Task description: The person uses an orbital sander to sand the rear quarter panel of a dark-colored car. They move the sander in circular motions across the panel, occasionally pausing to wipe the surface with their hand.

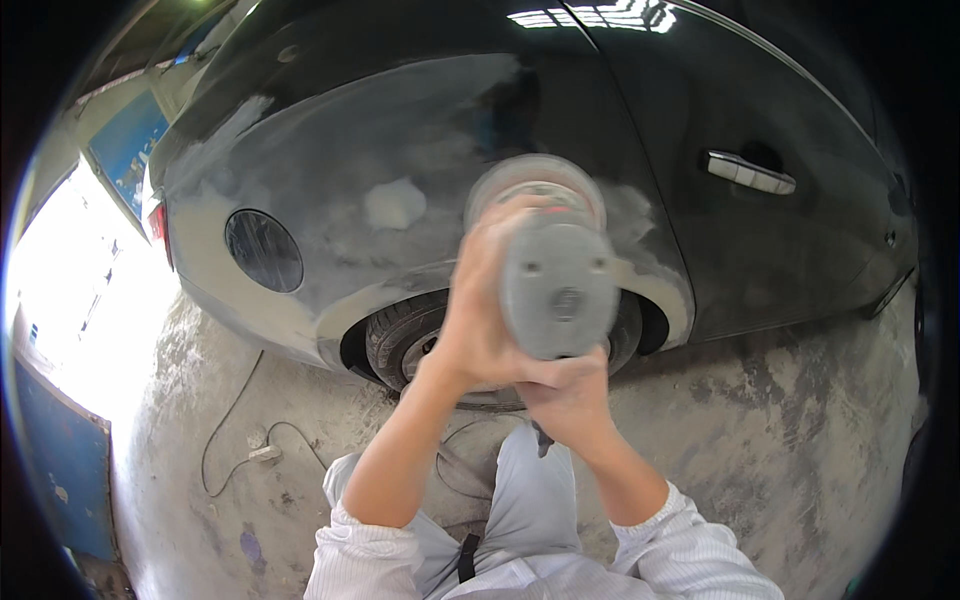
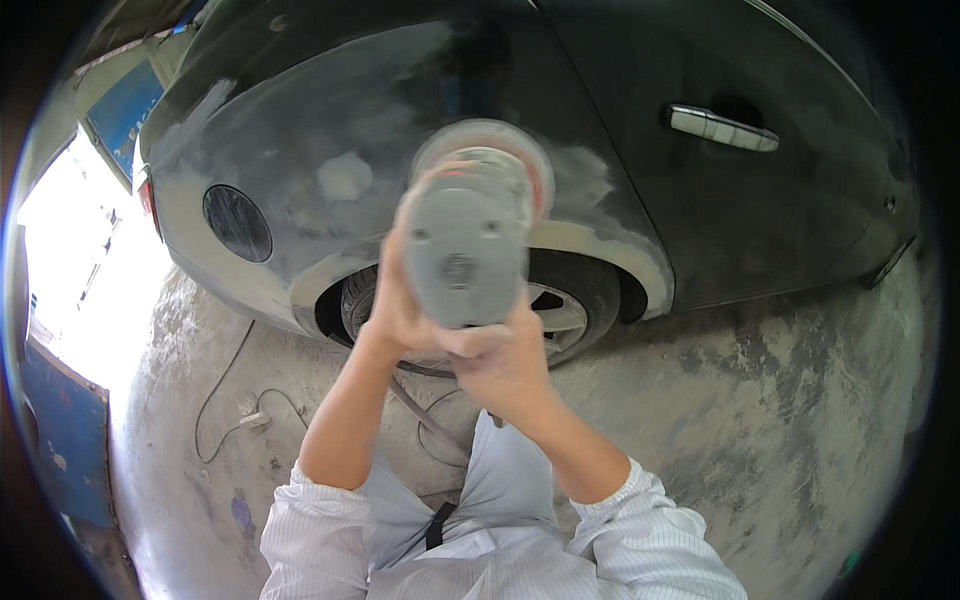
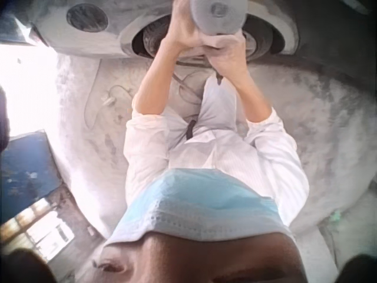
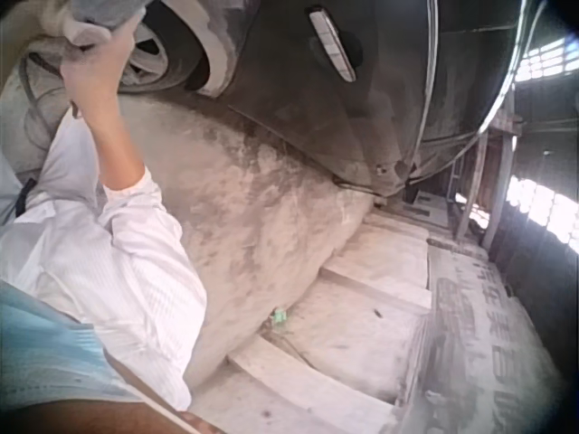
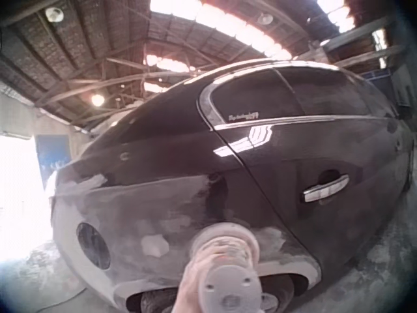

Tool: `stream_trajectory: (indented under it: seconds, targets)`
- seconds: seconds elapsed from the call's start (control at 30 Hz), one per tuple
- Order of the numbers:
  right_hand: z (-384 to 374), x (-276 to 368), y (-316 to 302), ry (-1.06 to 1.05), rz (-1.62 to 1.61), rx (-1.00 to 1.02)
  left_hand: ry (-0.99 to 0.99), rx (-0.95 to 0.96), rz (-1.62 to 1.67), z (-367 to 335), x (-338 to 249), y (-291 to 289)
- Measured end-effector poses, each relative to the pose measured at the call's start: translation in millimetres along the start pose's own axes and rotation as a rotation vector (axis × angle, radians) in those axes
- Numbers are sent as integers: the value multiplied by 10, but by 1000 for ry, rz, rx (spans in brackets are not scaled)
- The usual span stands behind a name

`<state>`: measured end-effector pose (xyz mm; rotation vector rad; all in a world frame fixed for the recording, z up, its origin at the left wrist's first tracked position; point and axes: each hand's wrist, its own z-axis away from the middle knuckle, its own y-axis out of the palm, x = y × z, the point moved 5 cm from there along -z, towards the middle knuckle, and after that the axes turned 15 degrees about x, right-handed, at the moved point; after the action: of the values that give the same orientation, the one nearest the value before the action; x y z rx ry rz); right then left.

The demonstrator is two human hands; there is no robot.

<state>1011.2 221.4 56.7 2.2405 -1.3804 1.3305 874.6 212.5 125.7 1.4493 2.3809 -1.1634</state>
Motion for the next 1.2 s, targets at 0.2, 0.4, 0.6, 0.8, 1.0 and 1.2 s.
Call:
stream_trajectory:
  seconds: [0.2, 0.4, 0.6, 0.8, 1.0, 1.2]
  targets:
    - [-105, 38, 403, 18, 108, 184, -147, -153, 284, 783, 456, -179]
    - [-394, -22, 1383, 148, 180, 586, -211, -496, 530, 1952, 842, -771]
    - [-358, 3, 1262, 91, 176, 580, -162, -490, 280, 1654, 496, -769]
    - [152, -200, 240, 145, 44, 199, 58, -193, -30, 575, 240, 35]
    - [422, -236, -284, -66, 200, -68, 157, 4, -182, -80, 54, 561]
    - [131, -167, 356, 63, 17, 251, 9, -319, 97, 804, 336, -86]
